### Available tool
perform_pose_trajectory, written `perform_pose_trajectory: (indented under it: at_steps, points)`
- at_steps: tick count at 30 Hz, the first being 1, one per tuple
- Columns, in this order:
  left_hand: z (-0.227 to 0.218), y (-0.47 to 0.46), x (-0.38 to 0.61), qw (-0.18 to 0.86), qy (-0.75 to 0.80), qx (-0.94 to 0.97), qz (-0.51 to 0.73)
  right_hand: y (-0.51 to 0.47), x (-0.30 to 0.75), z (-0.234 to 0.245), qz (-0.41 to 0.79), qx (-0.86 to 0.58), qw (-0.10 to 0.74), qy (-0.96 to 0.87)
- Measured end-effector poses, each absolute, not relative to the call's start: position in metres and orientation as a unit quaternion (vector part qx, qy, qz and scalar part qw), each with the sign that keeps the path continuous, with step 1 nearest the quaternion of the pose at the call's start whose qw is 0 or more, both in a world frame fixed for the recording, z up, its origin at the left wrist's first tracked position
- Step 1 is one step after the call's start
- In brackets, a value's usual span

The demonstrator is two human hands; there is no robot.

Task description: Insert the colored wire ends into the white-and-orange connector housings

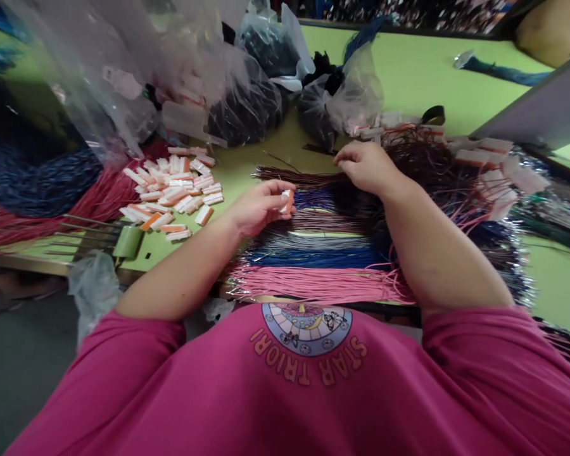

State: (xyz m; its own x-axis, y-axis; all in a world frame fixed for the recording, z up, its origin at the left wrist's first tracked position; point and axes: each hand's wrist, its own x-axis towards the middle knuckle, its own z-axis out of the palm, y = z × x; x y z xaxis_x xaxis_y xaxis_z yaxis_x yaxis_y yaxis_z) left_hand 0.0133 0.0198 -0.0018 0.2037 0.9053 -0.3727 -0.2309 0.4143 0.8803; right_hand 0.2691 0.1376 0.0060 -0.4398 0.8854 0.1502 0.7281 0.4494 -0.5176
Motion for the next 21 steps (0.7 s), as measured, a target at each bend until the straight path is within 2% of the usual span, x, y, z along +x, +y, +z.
perform_pose_trajectory:
  at_steps: [3,5,11,17,21]
  points:
    - [-0.017,0.020,0.011,0.725,0.447,0.326,0.409,0.120,0.267,0.018,0.226,-0.472,0.263,-0.810]
    - [-0.021,0.019,0.010,0.740,0.418,0.325,0.414,0.104,0.260,0.025,0.236,-0.425,0.266,-0.832]
    - [-0.025,0.014,0.011,0.754,0.376,0.338,0.420,0.069,0.237,0.021,0.258,-0.250,0.176,-0.916]
    - [-0.026,0.010,0.014,0.737,0.371,0.382,0.417,0.056,0.230,0.020,0.188,-0.219,0.111,-0.951]
    - [-0.024,0.009,0.014,0.725,0.367,0.410,0.414,0.056,0.232,0.022,0.170,-0.274,0.124,-0.938]
